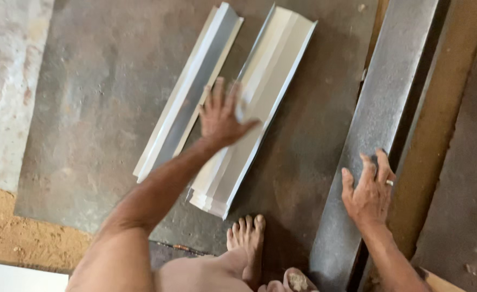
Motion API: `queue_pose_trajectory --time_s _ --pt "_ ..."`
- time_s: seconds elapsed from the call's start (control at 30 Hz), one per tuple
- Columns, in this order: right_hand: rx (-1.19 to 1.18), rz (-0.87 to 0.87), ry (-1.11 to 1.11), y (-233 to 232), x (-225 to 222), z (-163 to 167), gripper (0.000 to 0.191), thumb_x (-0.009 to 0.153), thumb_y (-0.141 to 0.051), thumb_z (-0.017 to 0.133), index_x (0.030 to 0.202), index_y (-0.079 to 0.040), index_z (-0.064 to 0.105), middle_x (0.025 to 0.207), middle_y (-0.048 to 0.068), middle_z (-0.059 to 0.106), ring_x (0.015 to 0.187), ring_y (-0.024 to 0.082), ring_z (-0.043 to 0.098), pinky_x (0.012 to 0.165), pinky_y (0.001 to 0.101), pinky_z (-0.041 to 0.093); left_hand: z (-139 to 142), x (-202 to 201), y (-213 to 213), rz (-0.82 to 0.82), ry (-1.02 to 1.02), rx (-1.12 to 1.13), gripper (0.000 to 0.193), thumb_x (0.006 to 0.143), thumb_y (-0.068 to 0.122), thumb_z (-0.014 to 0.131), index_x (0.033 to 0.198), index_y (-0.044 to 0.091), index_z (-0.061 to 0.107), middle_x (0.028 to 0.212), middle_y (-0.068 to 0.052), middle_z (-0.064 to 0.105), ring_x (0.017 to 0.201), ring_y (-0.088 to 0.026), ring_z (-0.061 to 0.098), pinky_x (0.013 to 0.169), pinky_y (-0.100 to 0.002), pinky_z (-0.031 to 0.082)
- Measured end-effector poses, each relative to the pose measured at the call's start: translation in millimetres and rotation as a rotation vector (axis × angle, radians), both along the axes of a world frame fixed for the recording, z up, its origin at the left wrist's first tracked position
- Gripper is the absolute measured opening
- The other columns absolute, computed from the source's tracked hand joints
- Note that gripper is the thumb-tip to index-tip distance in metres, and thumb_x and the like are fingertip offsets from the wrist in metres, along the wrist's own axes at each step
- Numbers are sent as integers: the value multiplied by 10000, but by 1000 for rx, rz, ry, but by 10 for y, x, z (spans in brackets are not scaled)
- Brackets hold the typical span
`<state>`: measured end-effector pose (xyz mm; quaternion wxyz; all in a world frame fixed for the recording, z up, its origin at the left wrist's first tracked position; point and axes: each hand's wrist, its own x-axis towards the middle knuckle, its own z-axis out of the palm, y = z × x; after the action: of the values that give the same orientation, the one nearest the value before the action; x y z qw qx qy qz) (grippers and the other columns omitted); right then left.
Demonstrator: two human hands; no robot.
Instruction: The person bends long white metal sheets into angled profiles using a floor-mounted folding brake, pressing the sheet into the channel and hammering the edge over with a wooden mallet. They finish each bent panel and set it aside with the completed stack, repeating the process on additional sheets.
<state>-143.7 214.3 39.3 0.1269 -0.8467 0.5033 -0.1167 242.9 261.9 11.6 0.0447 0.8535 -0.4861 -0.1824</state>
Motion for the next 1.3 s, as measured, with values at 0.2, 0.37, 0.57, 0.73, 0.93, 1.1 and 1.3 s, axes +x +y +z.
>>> queue_pose_trajectory --time_s 0.2,0.37,0.57,0.73,0.93,1.1,1.3 --pt "-54 46 -53 -30 -86 -81 521 1051 -269 662 1449 21 494 1598 244 326 1405 491 435 1144 591 396 270 -496 -81 21 63 152 1146 685 615 842 1620 299 261 1712 -121 -96 1525 -541 15 1091 -802 252" --pt "-35 31 -112 -7 -123 -122 514 1035 -223 694 1441 26 498 1598 262 334 1385 525 414 1110 594 403 382 -497 -75 8 26 199 1126 690 546 835 1623 278 264 1697 -140 -65 1457 -577 164 1032 -733 374" --pt "-38 43 -161 -18 -162 -113 511 1048 -221 691 1453 18 492 1593 253 334 1391 509 421 1118 598 402 490 -527 -92 -21 -63 254 1131 688 519 841 1626 256 268 1689 -150 -51 1399 -539 246 1001 -682 423" --pt "-13 37 -176 -29 -183 -128 511 1055 -210 692 1467 8 483 1611 241 323 1401 499 418 1113 592 404 457 -428 -33 -83 -193 200 1189 647 566 908 1612 237 297 1676 -156 -4 1370 -525 252 985 -665 426" --pt "42 28 -173 -27 -219 -167 536 1041 -195 704 1469 23 467 1609 269 308 1407 509 398 1093 590 408 64 -202 144 -112 -226 -130 1213 652 476 946 1655 199 322 1612 -177 182 1271 -436 500 937 -530 533" --pt "-11 31 -152 -56 -238 -246 511 1096 -307 661 1464 -4 478 1584 273 338 1421 472 401 1138 594 394 -49 137 -81 112 -44 -343 875 894 371 917 1529 54 405 1245 -215 655 1027 -356 712 883 -465 593" --pt "6 28 -372 -170 -301 -156 456 1097 -363 579 1390 -14 555 1524 253 416 1406 457 407 1135 570 379 764 -533 -850 542 836 -122 1020 842 396 832 1575 81 197 1453 -246 433 1235 -375 568 946 -591 553"
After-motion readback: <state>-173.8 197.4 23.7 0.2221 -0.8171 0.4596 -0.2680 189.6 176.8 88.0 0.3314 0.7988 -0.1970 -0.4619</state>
